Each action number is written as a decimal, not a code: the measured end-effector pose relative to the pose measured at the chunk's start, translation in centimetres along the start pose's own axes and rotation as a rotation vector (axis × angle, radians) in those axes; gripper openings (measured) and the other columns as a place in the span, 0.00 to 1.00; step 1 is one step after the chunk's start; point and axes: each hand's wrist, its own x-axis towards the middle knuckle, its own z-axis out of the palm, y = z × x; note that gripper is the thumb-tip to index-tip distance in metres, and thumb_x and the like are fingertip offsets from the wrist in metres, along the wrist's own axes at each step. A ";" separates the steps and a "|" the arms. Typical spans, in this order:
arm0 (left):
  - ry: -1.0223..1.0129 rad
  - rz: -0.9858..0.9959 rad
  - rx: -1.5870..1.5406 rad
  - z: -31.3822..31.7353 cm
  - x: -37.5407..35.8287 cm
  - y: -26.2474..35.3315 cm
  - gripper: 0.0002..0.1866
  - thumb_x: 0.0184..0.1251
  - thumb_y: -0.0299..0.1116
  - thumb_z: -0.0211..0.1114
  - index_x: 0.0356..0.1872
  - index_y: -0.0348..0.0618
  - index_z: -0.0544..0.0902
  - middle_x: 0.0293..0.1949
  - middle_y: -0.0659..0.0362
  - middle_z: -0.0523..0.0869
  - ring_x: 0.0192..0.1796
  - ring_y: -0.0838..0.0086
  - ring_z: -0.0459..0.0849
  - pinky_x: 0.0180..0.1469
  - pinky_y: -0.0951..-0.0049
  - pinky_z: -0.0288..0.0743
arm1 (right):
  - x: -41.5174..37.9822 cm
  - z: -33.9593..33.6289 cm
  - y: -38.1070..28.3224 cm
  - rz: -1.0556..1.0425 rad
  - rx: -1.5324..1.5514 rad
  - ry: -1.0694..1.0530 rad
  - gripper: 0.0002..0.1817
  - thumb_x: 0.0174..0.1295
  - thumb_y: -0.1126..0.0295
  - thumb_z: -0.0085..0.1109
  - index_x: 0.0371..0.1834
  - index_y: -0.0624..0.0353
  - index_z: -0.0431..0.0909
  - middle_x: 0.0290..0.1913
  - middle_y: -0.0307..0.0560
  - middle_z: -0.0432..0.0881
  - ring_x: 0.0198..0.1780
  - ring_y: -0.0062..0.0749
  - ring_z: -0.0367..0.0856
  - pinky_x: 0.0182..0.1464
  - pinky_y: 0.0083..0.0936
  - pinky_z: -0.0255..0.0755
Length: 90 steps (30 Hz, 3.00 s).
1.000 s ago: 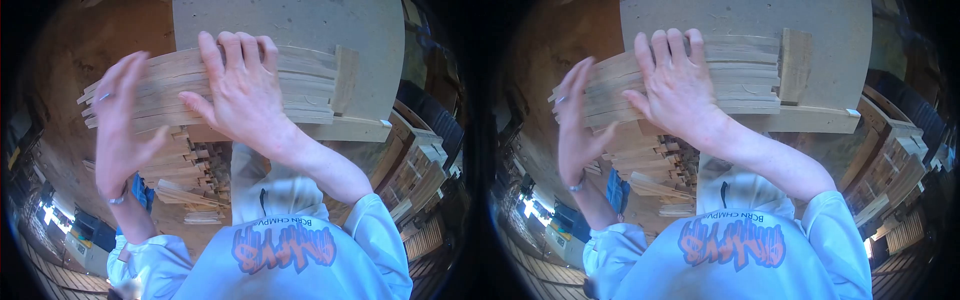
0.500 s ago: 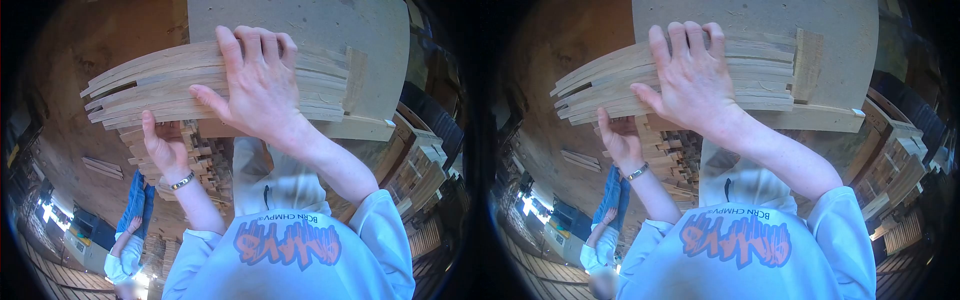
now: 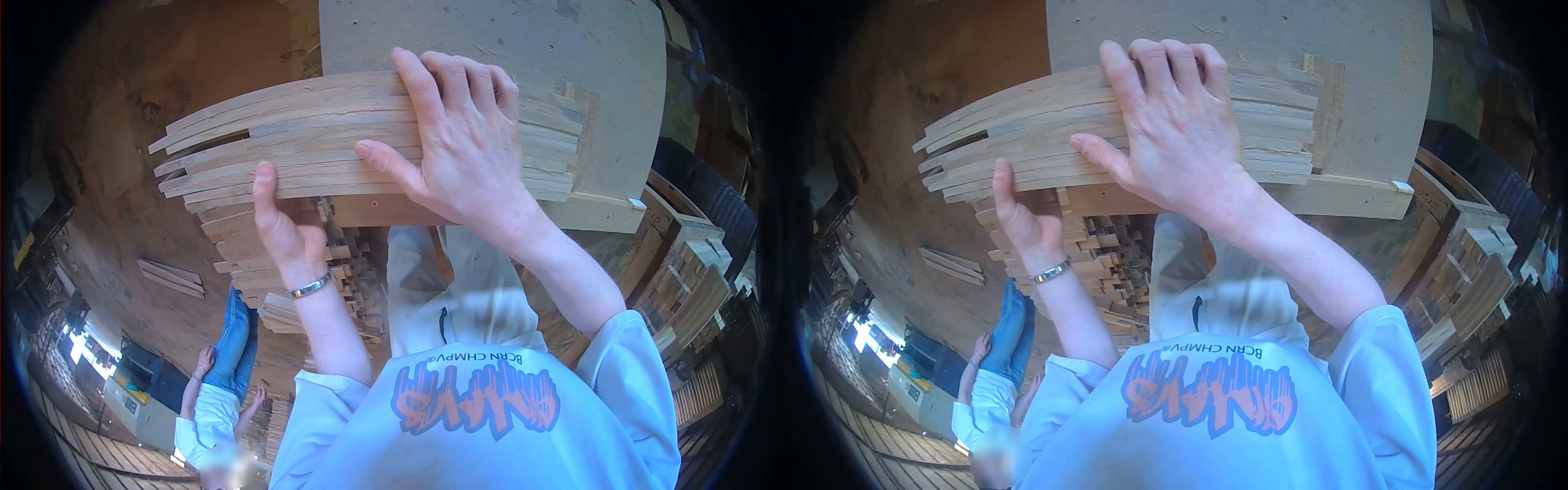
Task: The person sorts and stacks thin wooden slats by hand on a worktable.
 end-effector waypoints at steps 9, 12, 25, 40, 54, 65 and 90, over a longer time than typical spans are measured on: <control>-0.039 -0.107 -0.071 0.8 -0.4 -1.0 0.30 0.67 0.47 0.72 0.65 0.45 0.77 0.61 0.57 0.82 0.64 0.65 0.79 0.68 0.60 0.73 | -0.8 -1.7 1.7 -0.025 -0.109 -0.057 0.45 0.62 0.35 0.61 0.73 0.58 0.68 0.60 0.49 0.73 0.63 0.44 0.70 0.70 0.44 0.57; -0.033 -0.064 -0.130 -0.2 0.3 -1.1 0.24 0.70 0.44 0.70 0.63 0.48 0.78 0.59 0.58 0.84 0.62 0.65 0.80 0.68 0.59 0.73 | -0.8 -2.0 1.2 -0.021 -0.124 -0.093 0.46 0.64 0.37 0.61 0.77 0.55 0.63 0.65 0.50 0.72 0.67 0.46 0.69 0.73 0.45 0.56; 0.208 1.199 1.367 -5.7 6.4 9.2 0.08 0.65 0.35 0.76 0.41 0.46 0.91 0.52 0.57 0.80 0.57 0.62 0.77 0.62 0.61 0.71 | -2.6 -3.2 2.6 -0.041 -0.215 -0.264 0.51 0.68 0.35 0.54 0.83 0.59 0.52 0.85 0.51 0.48 0.86 0.49 0.40 0.85 0.49 0.33; 0.118 1.323 1.521 0.2 2.1 6.2 0.08 0.66 0.37 0.75 0.40 0.47 0.91 0.45 0.57 0.81 0.53 0.63 0.76 0.59 0.60 0.71 | -4.7 -4.8 2.4 0.000 0.036 -0.344 0.85 0.17 0.37 0.85 0.83 0.62 0.47 0.85 0.55 0.46 0.86 0.51 0.40 0.85 0.54 0.35; 0.014 1.156 1.352 2.3 2.1 4.4 0.10 0.66 0.36 0.75 0.40 0.41 0.88 0.43 0.54 0.81 0.49 0.61 0.79 0.56 0.60 0.73 | -5.0 -4.5 2.6 0.009 0.018 -0.329 0.85 0.17 0.36 0.84 0.84 0.59 0.47 0.85 0.54 0.46 0.86 0.50 0.41 0.85 0.55 0.36; 0.048 0.761 1.079 -9.0 10.2 11.9 0.25 0.74 0.39 0.70 0.63 0.31 0.80 0.56 0.50 0.87 0.58 0.71 0.85 0.59 0.72 0.79 | -5.2 -4.5 2.9 -0.014 0.051 -0.311 0.79 0.25 0.37 0.83 0.83 0.62 0.49 0.85 0.57 0.47 0.86 0.52 0.41 0.85 0.55 0.34; 0.074 0.822 0.991 -6.6 11.3 13.0 0.21 0.76 0.35 0.68 0.63 0.33 0.81 0.55 0.55 0.87 0.52 0.75 0.86 0.55 0.75 0.80 | -4.6 -4.7 3.0 -0.021 0.055 -0.359 0.74 0.31 0.39 0.82 0.82 0.63 0.53 0.85 0.58 0.47 0.86 0.53 0.42 0.85 0.58 0.34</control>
